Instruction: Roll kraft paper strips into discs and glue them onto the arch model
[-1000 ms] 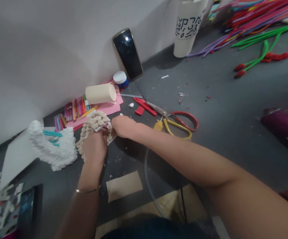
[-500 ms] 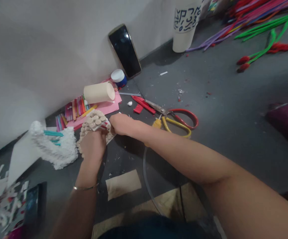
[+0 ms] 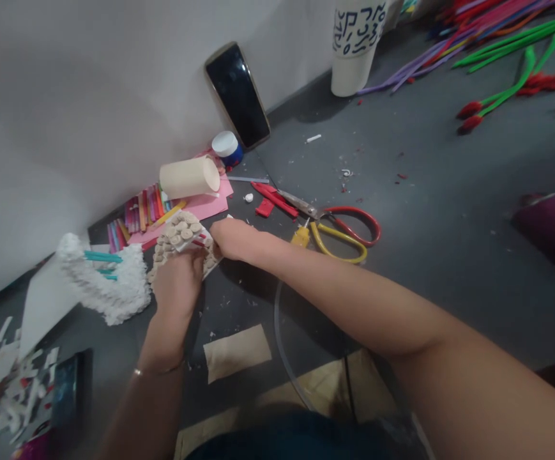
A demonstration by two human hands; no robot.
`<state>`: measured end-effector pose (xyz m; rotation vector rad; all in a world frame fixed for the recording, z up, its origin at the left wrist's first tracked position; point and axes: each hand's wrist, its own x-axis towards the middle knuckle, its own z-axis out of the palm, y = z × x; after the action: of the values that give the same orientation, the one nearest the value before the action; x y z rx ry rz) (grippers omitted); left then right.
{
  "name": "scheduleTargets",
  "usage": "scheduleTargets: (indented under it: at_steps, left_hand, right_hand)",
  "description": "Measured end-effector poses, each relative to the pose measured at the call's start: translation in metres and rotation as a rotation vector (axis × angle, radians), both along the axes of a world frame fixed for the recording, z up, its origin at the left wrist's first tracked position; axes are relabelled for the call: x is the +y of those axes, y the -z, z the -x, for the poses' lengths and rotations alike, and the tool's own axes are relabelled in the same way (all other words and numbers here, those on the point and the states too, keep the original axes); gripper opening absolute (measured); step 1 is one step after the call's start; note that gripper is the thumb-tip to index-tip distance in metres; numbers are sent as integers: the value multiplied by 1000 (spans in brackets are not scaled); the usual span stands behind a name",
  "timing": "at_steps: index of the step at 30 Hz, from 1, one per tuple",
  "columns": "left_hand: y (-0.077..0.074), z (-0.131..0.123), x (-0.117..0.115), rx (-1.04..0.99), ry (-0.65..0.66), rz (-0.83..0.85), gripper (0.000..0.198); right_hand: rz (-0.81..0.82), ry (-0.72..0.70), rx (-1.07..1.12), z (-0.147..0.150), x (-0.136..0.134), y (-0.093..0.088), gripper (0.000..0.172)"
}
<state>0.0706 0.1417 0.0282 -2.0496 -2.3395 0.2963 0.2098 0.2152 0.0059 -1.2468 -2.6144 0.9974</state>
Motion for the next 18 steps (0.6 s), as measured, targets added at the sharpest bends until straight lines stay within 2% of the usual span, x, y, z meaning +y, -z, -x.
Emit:
scheduleTargets:
  at_steps: [5, 10, 18]
  left_hand:
    - [-1, 5, -8, -14, 5, -10, 33]
    - [0, 4, -5, -55, -9, -9, 35]
    - [8, 14, 2, -241, -78, -23, 35]
  right_hand:
    - [0, 6, 2, 0, 1, 2, 22]
    - [-9, 11, -1, 2, 2, 7, 24]
    - [-1, -3, 26, 2, 3, 7, 19]
